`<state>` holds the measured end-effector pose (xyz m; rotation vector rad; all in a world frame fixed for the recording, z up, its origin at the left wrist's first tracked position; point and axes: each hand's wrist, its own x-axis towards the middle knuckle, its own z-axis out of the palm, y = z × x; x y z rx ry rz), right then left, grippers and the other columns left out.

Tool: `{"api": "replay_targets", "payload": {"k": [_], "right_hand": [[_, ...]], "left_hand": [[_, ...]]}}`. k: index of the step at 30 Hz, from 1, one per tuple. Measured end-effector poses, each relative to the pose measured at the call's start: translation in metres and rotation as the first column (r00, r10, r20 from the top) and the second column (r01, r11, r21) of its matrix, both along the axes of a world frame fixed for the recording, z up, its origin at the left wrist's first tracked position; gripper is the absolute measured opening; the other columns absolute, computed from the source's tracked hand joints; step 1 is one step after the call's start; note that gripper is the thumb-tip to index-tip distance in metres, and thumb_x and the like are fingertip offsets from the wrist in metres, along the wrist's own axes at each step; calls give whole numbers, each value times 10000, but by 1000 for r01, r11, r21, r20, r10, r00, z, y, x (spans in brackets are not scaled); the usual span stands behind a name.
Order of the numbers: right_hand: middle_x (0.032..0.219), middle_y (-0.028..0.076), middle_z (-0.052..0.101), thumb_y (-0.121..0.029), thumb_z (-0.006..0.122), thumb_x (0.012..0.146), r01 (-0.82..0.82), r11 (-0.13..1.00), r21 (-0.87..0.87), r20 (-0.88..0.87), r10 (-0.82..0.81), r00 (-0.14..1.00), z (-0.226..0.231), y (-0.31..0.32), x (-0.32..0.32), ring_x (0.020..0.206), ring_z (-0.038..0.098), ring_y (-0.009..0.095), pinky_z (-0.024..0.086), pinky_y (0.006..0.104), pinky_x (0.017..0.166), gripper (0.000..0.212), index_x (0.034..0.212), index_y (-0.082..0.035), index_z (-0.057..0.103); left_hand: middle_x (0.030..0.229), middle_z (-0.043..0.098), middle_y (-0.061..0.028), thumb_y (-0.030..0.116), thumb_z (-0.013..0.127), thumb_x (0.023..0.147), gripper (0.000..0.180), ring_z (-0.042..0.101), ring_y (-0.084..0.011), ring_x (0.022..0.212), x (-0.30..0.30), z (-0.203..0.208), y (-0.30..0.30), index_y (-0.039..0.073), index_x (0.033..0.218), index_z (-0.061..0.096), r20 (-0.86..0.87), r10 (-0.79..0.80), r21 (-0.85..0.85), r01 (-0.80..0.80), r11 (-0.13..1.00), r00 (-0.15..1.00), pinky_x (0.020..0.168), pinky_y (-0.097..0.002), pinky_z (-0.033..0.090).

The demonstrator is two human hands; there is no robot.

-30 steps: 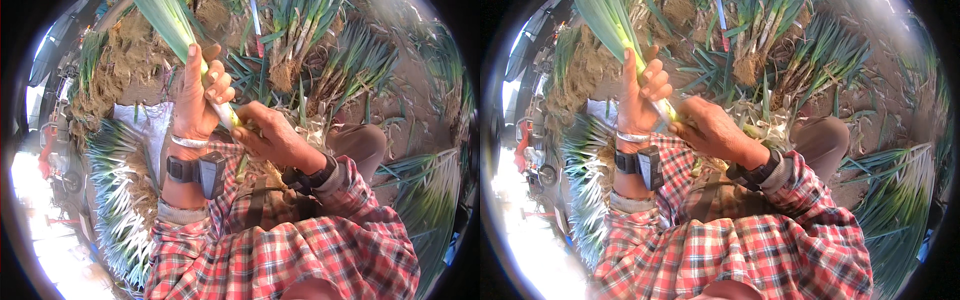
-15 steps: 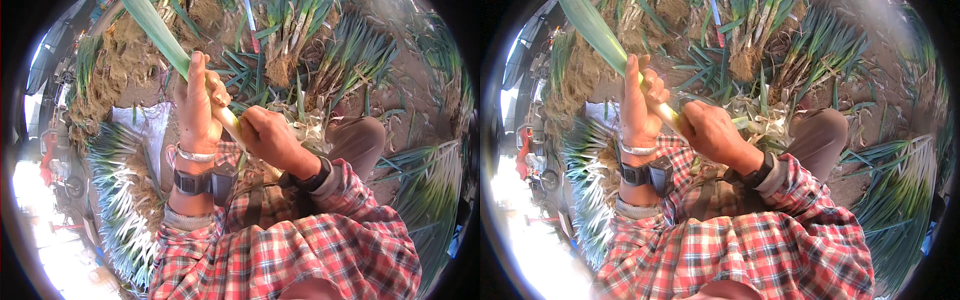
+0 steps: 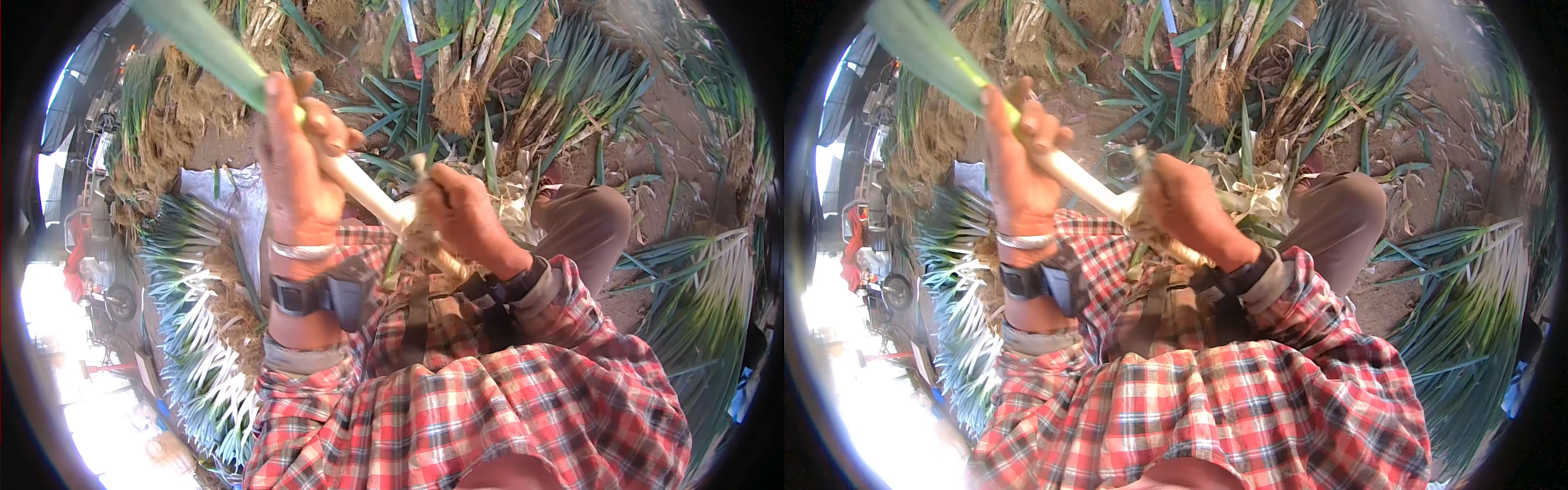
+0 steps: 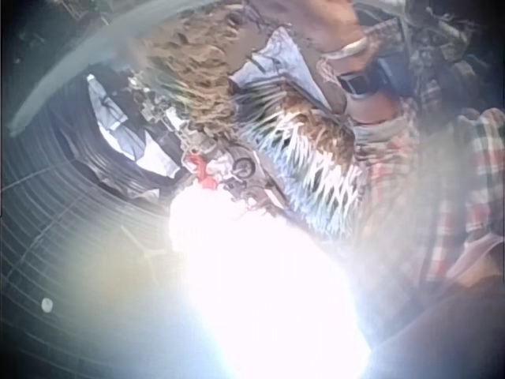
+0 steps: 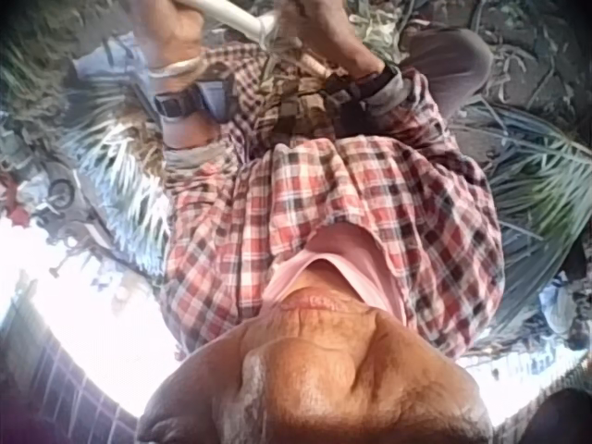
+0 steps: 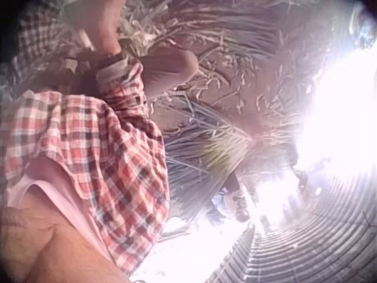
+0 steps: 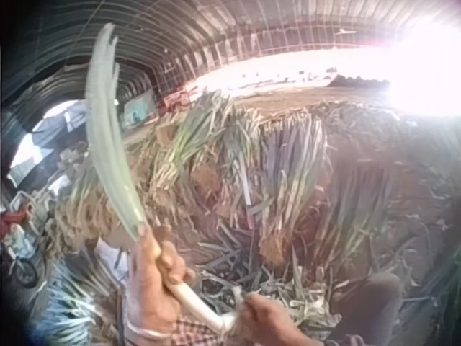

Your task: The person picks up a leek, peels away the outer layers by hand, and places it onto a pile before repeating the process with another leek.

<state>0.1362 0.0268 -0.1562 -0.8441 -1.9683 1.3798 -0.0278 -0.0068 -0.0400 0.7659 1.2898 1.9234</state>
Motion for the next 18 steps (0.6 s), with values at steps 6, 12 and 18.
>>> {"api": "replay_targets", "payload": {"k": [6,12,18], "right_hand": [[950,139,563,-76,583,902,-289,834,-470,-508,12,861,39,9,12,823,591,215,495,315,724,165,1037,19,584],[868,153,615,-214,569,909,-583,800,-143,-237,544,805,39,13,10,808,623,279,510,363,720,215,957,-5,593],[850,172,634,-147,567,849,-741,669,58,813,399,424,-119,41,132,787,619,365,491,459,688,188,979,-30,637]], "left_hand": [[637,423,52,535,623,890,531,404,-71,512,-50,4,8,44,1059,511,104,85,75,-93,993,991,528,-269,414],[650,402,76,469,562,949,473,373,-57,505,-104,7,7,30,1109,494,265,-113,73,97,993,958,495,-223,355],[642,407,67,503,570,928,518,361,-52,491,-211,78,-42,8,1069,506,68,315,108,-321,941,947,504,-244,366]]}}
